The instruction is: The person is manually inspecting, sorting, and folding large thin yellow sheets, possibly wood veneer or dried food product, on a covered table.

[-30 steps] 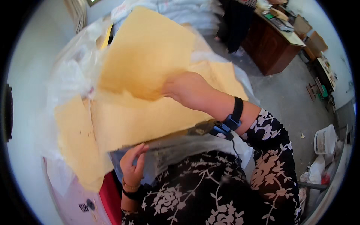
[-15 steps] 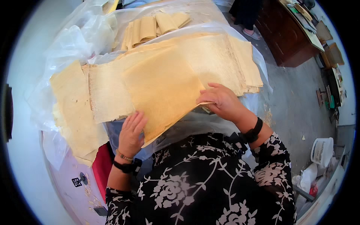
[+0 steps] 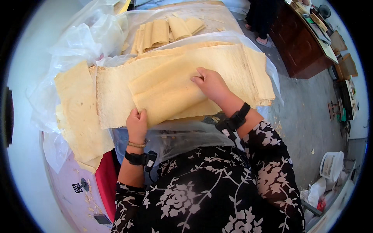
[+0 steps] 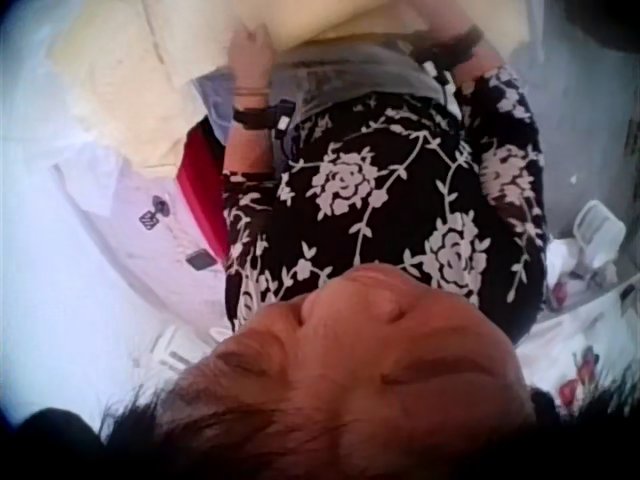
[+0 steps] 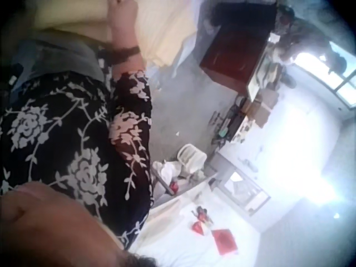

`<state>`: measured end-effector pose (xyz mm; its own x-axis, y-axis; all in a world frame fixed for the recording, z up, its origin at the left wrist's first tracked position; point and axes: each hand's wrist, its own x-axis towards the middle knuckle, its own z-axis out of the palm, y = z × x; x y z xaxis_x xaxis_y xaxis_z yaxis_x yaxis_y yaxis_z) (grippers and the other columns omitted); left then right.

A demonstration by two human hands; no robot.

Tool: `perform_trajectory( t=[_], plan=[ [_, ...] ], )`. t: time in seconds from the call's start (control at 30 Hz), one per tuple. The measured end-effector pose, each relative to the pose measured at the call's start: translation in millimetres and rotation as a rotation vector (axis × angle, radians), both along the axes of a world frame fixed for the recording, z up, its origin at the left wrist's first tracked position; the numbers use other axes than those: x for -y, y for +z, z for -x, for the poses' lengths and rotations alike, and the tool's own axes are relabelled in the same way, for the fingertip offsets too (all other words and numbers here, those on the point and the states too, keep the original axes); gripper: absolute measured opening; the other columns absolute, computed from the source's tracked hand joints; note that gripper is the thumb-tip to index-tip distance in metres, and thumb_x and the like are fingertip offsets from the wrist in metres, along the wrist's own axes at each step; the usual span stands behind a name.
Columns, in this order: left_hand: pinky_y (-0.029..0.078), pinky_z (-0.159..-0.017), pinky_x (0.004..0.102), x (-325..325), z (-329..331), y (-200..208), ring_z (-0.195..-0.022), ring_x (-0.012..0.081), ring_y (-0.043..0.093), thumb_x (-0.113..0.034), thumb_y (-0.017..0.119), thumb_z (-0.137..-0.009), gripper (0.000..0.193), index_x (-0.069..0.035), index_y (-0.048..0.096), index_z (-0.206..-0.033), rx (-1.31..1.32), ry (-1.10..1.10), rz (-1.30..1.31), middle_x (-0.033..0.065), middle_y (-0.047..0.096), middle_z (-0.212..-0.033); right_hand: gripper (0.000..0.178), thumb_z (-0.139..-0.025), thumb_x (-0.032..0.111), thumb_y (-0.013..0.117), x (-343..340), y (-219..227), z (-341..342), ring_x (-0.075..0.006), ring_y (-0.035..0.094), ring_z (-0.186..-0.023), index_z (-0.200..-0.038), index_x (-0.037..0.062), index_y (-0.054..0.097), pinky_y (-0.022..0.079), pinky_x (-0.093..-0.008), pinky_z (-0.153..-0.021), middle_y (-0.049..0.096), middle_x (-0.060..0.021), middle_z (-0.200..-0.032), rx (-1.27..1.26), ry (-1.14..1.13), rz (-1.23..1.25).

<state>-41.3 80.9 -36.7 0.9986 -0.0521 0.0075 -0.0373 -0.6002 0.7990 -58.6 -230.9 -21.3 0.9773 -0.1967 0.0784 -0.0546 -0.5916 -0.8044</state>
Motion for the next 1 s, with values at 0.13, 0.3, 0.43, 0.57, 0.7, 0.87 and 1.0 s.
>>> perform_trajectory(
  t=[0.13,0.3,0.43,0.57,0.7,0.87,1.0],
  plan=[
    [0.045,-0.06,0.0489,6,2,-5,-0.066,0.0439,0.059,-0.022,0.061,-0.09,0.029,0.004,0.052,-0.079,0.069,0.092,-0.089,0.0272,0.06,-0.072,0.046,-0.088,0.029,0.067,-22,27,-7,-0.0353,0.065,-0.097,-0.128,0.0062,0.059,0.051,-0.0388,-0.087,0.068,-0.0197,-0.107,-0.097,-0.118,0.24],
    [0.045,-0.064,0.0531,9,1,3,-0.073,0.0492,0.06,-0.022,0.059,-0.09,0.028,0.004,0.052,-0.083,0.079,0.076,-0.152,0.0296,0.061,-0.075,0.055,-0.086,0.038,0.067,-33,26,7,-0.0331,0.051,-0.125,-0.134,0.015,0.056,0.04,-0.0461,-0.105,0.055,-0.0133,-0.135,0.475,0.111,0.733],
    [0.047,-0.064,0.0533,7,1,5,-0.077,0.0472,0.061,-0.023,0.062,-0.089,0.026,0.002,0.057,-0.095,0.007,0.058,-0.267,0.0271,0.065,-0.085,0.059,-0.084,0.04,0.067,-38,19,36,-0.0319,0.039,-0.139,-0.136,0.0152,0.054,0.026,-0.055,-0.114,0.046,-0.0104,-0.147,0.262,0.557,0.761],
    [0.052,-0.07,0.0444,23,15,39,-0.078,0.0349,0.066,-0.022,0.07,-0.084,0.038,-0.001,0.058,-0.114,0.367,0.2,-0.589,0.016,0.067,-0.083,0.063,-0.081,0.036,0.071,-22,24,22,-0.0308,0.047,-0.131,-0.138,0.0174,0.052,0.035,-0.0485,-0.11,0.05,-0.0085,-0.144,0.238,0.577,0.781],
    [0.051,-0.09,0.0415,33,8,68,-0.099,0.0332,0.066,-0.019,0.076,-0.077,0.057,-0.008,0.056,-0.129,0.759,-0.488,-0.687,0.0132,0.071,-0.099,0.051,-0.076,0.024,0.071,4,32,10,-0.0339,0.06,-0.113,-0.125,0.0131,0.062,0.047,-0.0407,-0.097,0.062,-0.0085,-0.127,0.161,0.607,0.607],
    [0.052,-0.087,0.0395,-15,-11,54,-0.098,0.0284,0.068,-0.016,0.078,-0.077,0.038,-0.01,0.069,-0.113,0.387,-0.734,-0.257,0.0106,0.072,-0.1,0.025,-0.079,0.017,0.072,27,76,28,-0.0264,0.07,-0.083,-0.1,0.0028,0.073,0.054,-0.0345,-0.081,0.074,-0.0078,-0.092,-0.182,0.569,0.481],
    [0.05,-0.068,0.0226,-14,-20,41,-0.079,0.0071,0.062,-0.01,0.074,-0.086,0.028,-0.002,0.067,-0.112,-0.29,-0.473,0.202,0.0018,0.071,-0.095,0.026,-0.086,0.013,0.075,49,55,34,-0.0062,0.062,-0.086,-0.105,-0.0035,0.071,0.051,-0.0239,-0.078,0.072,0.0,-0.097,-0.353,0.299,-0.43]
  ],
)
